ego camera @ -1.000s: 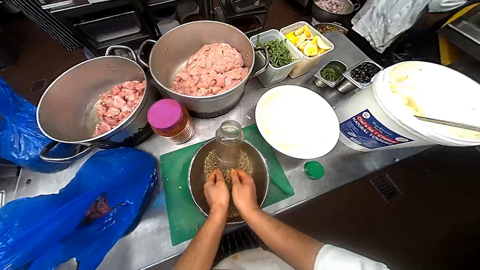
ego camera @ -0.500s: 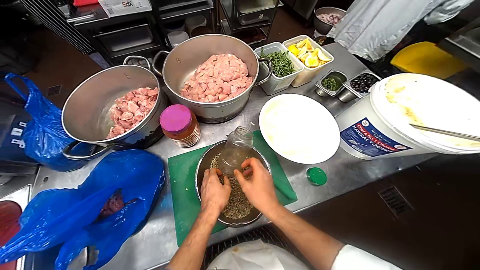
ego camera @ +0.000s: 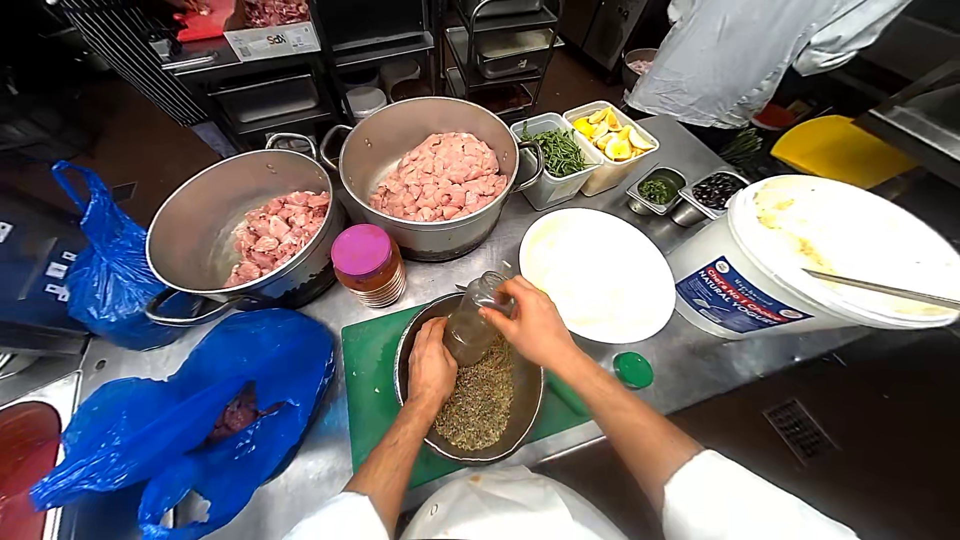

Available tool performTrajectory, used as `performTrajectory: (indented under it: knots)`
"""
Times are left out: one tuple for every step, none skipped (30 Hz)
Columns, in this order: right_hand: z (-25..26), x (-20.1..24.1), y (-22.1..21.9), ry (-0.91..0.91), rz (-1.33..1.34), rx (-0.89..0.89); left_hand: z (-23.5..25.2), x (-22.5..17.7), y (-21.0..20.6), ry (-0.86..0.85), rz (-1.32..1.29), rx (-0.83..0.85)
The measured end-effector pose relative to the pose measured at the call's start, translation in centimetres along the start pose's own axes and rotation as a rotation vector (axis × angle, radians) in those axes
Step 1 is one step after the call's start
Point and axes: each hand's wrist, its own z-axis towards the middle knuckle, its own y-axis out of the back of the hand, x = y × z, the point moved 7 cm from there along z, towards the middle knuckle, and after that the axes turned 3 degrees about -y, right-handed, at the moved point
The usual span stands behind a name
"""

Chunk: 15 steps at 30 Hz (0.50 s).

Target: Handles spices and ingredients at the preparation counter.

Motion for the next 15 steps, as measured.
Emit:
performTrajectory:
  knots:
    - [-0.5, 0.1, 0.4, 0.03, 0.015, 0.012, 0.2, 0.0, -0.5, -0.01, -0.015, 0.052]
    - [-1.2, 0.4, 1.0, 0.071, 0.025, -0.001, 0.4, -0.1, -1.1, -0.021, -0.028, 0.117]
    - [-2.1, 0.8, 1.9, 0.125, 0.039, -0.037, 0.6, -0.3, -1.7, -0.037, -0.042, 0.175]
    - [-2.9, 1.3, 2.8, 0.182, 0.058, -0.08, 0.6, -0.6, -2.3, -0.051, -0.058, 0.226]
    - [-3.7, 1.7, 3.2, 0.236, 0.074, -0.112, 0.4, -0.7, -3.0, -0.061, -0.074, 0.266]
    - [-4.2, 2.0, 3.2, 0.289, 0.078, -0.126, 0.3, -0.8, -3.7, -0.074, -0.086, 0.308]
    - [-4.3, 2.4, 2.7, 0.346, 0.068, -0.123, 0.1, -0.9, -4.2, -0.093, -0.084, 0.344]
    - [-4.2, 2.7, 1.9, 0.4, 0.043, -0.101, -0.3, -1.2, -4.4, -0.107, -0.077, 0.379]
    - [-4.1, 3.0, 0.9, 0.449, 0.008, -0.057, -0.8, -1.5, -4.3, -0.116, -0.063, 0.415]
    - [-4.0, 3.5, 0.0, 0.498, -0.027, -0.005, -1.4, -2.0, -4.0, -0.115, -0.042, 0.456]
    - [-3.9, 4.0, -0.8, 0.542, -0.064, 0.047, -2.0, -2.4, -3.7, -0.113, -0.011, 0.496]
    - [-4.0, 4.5, -1.4, 0.575, -0.113, 0.092, -2.6, -2.6, -3.4, -0.12, 0.026, 0.52]
    - [-4.2, 4.9, -1.9, 0.591, -0.173, 0.127, -3.2, -2.8, -3.4, -0.133, 0.053, 0.535]
    - [-4.3, 5.1, -2.2, 0.6, -0.225, 0.151, -3.8, -2.9, -3.4, -0.154, 0.075, 0.539]
    - [-4.3, 5.2, -2.5, 0.602, -0.273, 0.179, -4.2, -3.0, -3.5, -0.176, 0.091, 0.539]
